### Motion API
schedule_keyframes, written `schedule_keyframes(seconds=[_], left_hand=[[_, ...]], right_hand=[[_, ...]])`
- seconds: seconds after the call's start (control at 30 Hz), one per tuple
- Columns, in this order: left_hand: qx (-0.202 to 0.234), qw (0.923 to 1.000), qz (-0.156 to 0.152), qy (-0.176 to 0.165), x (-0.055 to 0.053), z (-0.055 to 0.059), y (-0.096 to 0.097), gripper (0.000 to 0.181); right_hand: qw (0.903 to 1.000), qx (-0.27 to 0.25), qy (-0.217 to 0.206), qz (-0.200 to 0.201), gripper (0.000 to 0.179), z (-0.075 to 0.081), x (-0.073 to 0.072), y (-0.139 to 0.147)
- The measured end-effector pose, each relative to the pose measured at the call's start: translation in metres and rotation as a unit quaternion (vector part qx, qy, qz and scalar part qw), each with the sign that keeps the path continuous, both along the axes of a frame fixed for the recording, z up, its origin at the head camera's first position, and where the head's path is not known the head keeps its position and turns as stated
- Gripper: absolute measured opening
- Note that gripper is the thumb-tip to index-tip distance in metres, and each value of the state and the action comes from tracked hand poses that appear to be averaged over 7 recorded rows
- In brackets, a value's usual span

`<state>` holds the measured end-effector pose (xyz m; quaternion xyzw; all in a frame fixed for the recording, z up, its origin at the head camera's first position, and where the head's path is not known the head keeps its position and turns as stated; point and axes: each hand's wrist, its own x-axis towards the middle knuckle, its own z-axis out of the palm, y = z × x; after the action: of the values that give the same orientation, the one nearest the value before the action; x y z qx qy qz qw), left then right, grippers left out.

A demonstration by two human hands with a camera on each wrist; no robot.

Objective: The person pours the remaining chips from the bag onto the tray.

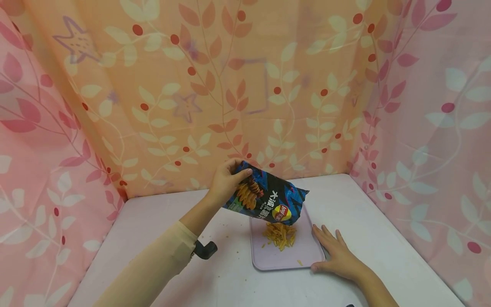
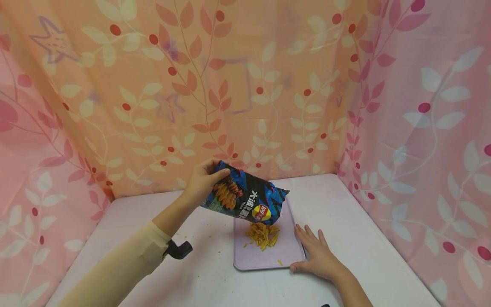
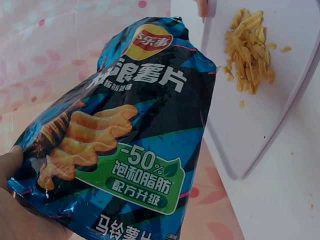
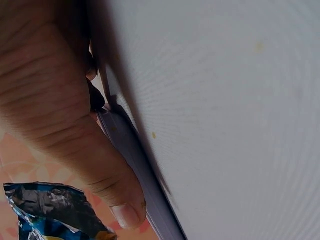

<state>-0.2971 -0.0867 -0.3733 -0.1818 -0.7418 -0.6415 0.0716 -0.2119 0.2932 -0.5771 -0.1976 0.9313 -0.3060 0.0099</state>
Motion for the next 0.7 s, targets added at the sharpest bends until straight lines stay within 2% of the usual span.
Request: schedule_keyframes(seconds=[0.17,0.3,0.5,0.6,0.7], left_hand=[[0.001,0.9999,-0.013,0.008,-0.002,0.004,0.000,0.020],[0.008,0.9997,-0.009,0.023,-0.002,0.006,0.003,0.019],[-0.039,0.9992,-0.007,0.009,-0.002,-0.009,0.012,0.017],[-0.042,0.9991,-0.005,0.000,-0.003,-0.015,0.014,0.015],[-0.035,0.9993,-0.004,0.009,-0.004,-0.015,0.014,0.012]], right_hand=[[1.0000,0.002,0.000,0.000,0.120,0.000,0.000,0.000],[1.0000,0.003,-0.005,-0.001,0.120,0.001,0.001,-0.001],[1.0000,0.007,0.006,0.000,0.120,0.001,0.000,0.000],[1.0000,0.004,0.008,0.002,0.120,0.002,0.001,0.000],[0.9999,0.006,0.011,0.002,0.120,0.002,0.001,0.000]])
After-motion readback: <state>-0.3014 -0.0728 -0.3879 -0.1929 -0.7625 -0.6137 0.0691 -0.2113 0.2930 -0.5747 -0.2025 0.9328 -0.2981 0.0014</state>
